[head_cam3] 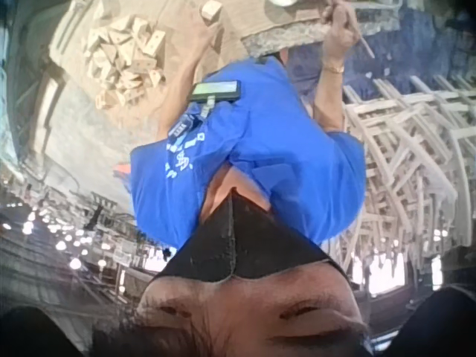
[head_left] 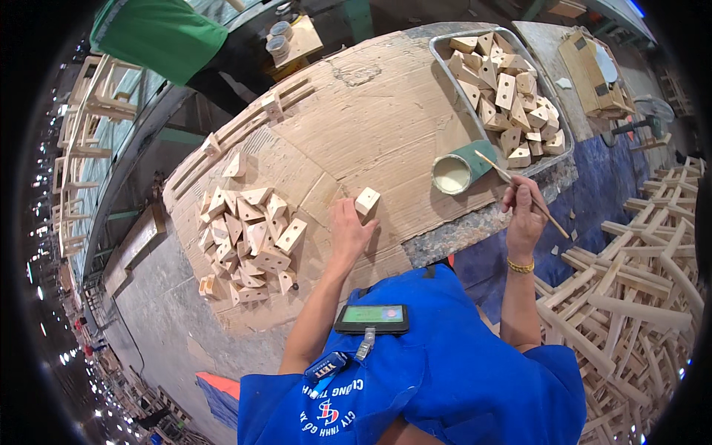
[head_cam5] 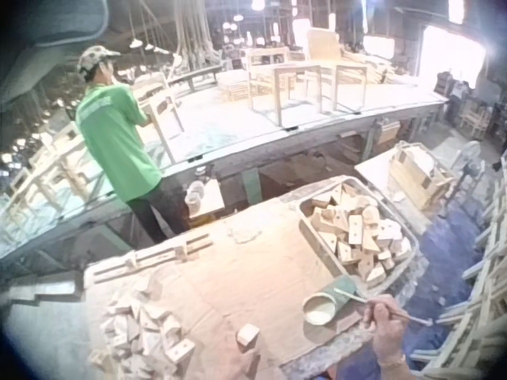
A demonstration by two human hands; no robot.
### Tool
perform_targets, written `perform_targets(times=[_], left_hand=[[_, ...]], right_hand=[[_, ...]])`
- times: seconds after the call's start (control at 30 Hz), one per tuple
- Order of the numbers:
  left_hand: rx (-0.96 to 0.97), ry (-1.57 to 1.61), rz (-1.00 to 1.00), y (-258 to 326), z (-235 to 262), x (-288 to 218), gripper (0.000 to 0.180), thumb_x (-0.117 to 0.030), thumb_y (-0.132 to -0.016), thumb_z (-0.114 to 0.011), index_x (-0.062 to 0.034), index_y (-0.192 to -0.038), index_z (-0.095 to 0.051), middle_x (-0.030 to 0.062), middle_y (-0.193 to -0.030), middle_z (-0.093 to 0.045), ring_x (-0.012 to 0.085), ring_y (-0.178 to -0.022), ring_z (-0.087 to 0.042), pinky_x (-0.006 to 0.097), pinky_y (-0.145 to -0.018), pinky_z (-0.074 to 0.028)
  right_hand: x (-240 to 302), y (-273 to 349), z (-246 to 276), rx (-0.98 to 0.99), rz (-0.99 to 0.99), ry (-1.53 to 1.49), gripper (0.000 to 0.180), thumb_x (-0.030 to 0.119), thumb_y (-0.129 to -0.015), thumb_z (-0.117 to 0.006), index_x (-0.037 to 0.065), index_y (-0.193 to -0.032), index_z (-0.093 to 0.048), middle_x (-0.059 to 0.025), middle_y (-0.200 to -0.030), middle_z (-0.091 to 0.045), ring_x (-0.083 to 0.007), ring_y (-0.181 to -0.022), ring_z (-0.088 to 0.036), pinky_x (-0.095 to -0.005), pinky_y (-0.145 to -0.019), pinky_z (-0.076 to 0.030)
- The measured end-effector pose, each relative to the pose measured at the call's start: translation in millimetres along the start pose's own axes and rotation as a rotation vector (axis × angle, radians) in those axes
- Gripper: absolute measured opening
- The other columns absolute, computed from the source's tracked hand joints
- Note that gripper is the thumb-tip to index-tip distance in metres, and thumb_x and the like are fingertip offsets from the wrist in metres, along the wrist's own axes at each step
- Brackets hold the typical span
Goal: The person applies glue to small wooden blocks using a brush and a small container. They pick up individual blocks from a pile, apply the adhesive to specific surfaces, and place the treated pieces into a metal tray. The process is repetitive and performed one piece at a time in a workshop setting.
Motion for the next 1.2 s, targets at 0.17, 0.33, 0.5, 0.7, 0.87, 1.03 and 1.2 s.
perform_targets(times=[0.17,0.33,0.5,0.7,0.87,1.03,1.2], left_hand=[[0.062,0.918,0.5,5,-4,11,0.044,-0.014,-0.075,-0.068,0.0027,-0.111,-0.05,0.01,-0.095,-0.058,0.0202,-0.083,-0.057,0.032,-0.071,-0.046],[0.113,1.573,0.635,-2,29,-10,0.036,-0.012,-0.084,-0.058,0.0013,-0.116,-0.048,0.0067,-0.095,-0.058,0.0151,-0.079,-0.057,0.027,-0.069,-0.047],[0.088,1.648,0.444,-9,44,-7,0.031,-0.005,-0.083,-0.054,0.0015,-0.113,-0.048,0.0076,-0.099,-0.056,0.0168,-0.084,-0.057,0.029,-0.075,-0.047],[-0.154,1.584,0.34,-24,80,-16,0.03,-0.004,-0.083,-0.054,0.0008,-0.112,-0.048,0.007,-0.093,-0.058,0.0158,-0.083,-0.058,0.028,-0.074,-0.047],[-0.211,1.702,0.338,-27,98,-1,0.027,-0.007,-0.085,-0.053,0.0001,-0.111,-0.049,0.0068,-0.089,-0.058,0.0155,-0.082,-0.058,0.027,-0.073,-0.048],[-0.292,1.369,0.454,-23,66,21,0.035,-0.013,-0.081,-0.059,0.0011,-0.113,-0.051,0.0101,-0.09,-0.059,0.018,-0.082,-0.058,0.029,-0.071,-0.048],[-0.418,0.293,0.308,-31,42,48,0.048,-0.018,-0.071,-0.067,0.0028,-0.111,-0.052,0.0176,-0.099,-0.054,0.0304,-0.096,-0.051,0.039,-0.084,-0.041]], right_hand=[[7,12,-9,-0.038,-0.071,-0.032,0.02,0.013,-0.093,-0.05,-0.002,-0.101,-0.059,-0.0021,-0.073,-0.054,-0.0056,-0.06,-0.048,-0.0187,-0.05,-0.039],[2,23,-22,0.024,-0.085,-0.075,0.021,0.013,-0.093,-0.048,-0.003,-0.103,-0.057,-0.0042,-0.078,-0.056,-0.0064,-0.061,-0.049,-0.0189,-0.05,-0.04],[1,25,-36,0.111,-0.07,-0.124,0.02,0.013,-0.093,-0.047,-0.002,-0.102,-0.057,-0.0036,-0.072,-0.054,-0.0061,-0.058,-0.047,-0.0187,-0.048,-0.037],[3,24,-37,0.107,-0.058,-0.118,0.02,0.015,-0.094,-0.047,-0.001,-0.1,-0.057,-0.0028,-0.067,-0.053,-0.0062,-0.055,-0.045,-0.0187,-0.047,-0.035],[4,26,-43,0.118,-0.074,-0.146,0.019,0.013,-0.093,-0.048,-0.002,-0.099,-0.057,-0.0018,-0.07,-0.052,-0.0057,-0.058,-0.046,-0.019,-0.05,-0.036],[0,29,-50,0.146,-0.082,-0.16,0.019,0.014,-0.093,-0.048,-0.002,-0.1,-0.057,-0.0016,-0.069,-0.052,-0.0056,-0.059,-0.046,-0.0189,-0.051,-0.037],[-2,28,-53,0.164,-0.113,-0.159,0.018,0.013,-0.093,-0.048,-0.001,-0.099,-0.057,-0.0009,-0.068,-0.052,-0.0059,-0.059,-0.047,-0.0186,-0.051,-0.037]])
Point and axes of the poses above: each hand's wrist, its own y-axis away from the middle knuckle, its own z-axis out of the back of the hand, x = y × z, the point moved 2 cm from there along -y, towards the middle knuckle
